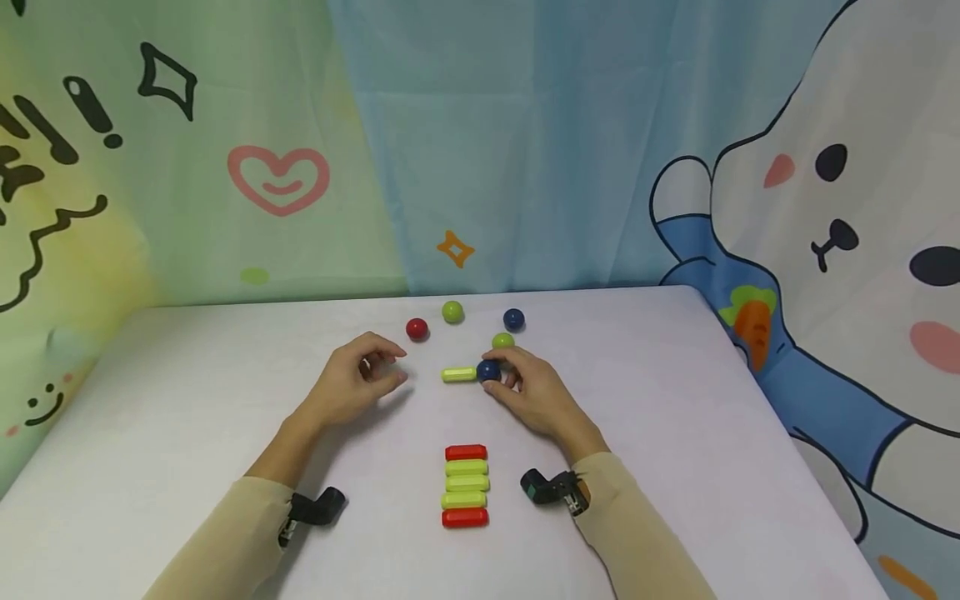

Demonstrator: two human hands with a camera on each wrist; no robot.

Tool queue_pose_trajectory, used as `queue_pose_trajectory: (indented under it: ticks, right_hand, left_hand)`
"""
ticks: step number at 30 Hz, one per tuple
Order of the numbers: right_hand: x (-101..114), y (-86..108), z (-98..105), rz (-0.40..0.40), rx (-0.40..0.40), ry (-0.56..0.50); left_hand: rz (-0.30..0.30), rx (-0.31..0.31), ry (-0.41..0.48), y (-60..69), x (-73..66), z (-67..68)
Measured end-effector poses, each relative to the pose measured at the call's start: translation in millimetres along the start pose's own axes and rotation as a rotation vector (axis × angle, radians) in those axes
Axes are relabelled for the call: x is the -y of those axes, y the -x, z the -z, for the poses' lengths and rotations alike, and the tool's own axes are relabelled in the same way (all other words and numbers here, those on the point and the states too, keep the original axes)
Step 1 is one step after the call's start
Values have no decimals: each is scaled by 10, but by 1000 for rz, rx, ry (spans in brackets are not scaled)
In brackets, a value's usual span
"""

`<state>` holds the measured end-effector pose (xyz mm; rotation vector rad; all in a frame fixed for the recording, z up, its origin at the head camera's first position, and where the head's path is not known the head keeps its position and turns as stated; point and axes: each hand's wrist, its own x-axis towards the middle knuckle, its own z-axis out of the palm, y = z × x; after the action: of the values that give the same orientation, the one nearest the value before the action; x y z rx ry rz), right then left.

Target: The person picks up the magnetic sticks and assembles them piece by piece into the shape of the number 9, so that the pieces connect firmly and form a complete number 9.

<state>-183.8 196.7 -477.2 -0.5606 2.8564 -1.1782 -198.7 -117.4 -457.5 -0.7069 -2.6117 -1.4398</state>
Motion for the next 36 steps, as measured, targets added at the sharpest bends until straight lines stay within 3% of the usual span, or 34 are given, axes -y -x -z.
queue_pose_trajectory:
  ticks: [5, 10, 15, 30, 36]
  right_hand:
    - [12, 2, 5, -21, 0, 5]
    - [2, 9, 1, -26, 0, 6]
    - [0, 6, -7, -18, 5, 7]
    - [16, 15, -9, -15, -14, -2]
    - [16, 11, -4, -20, -8, 4]
  left_hand:
    - [-25, -74, -24, 4, 46, 98]
    - [-25, -106, -50, 5, 111, 154]
    - [38, -117, -84, 16, 165, 196]
    - [153, -12, -162, -39, 188, 225]
    - [152, 14, -178, -47, 192, 219]
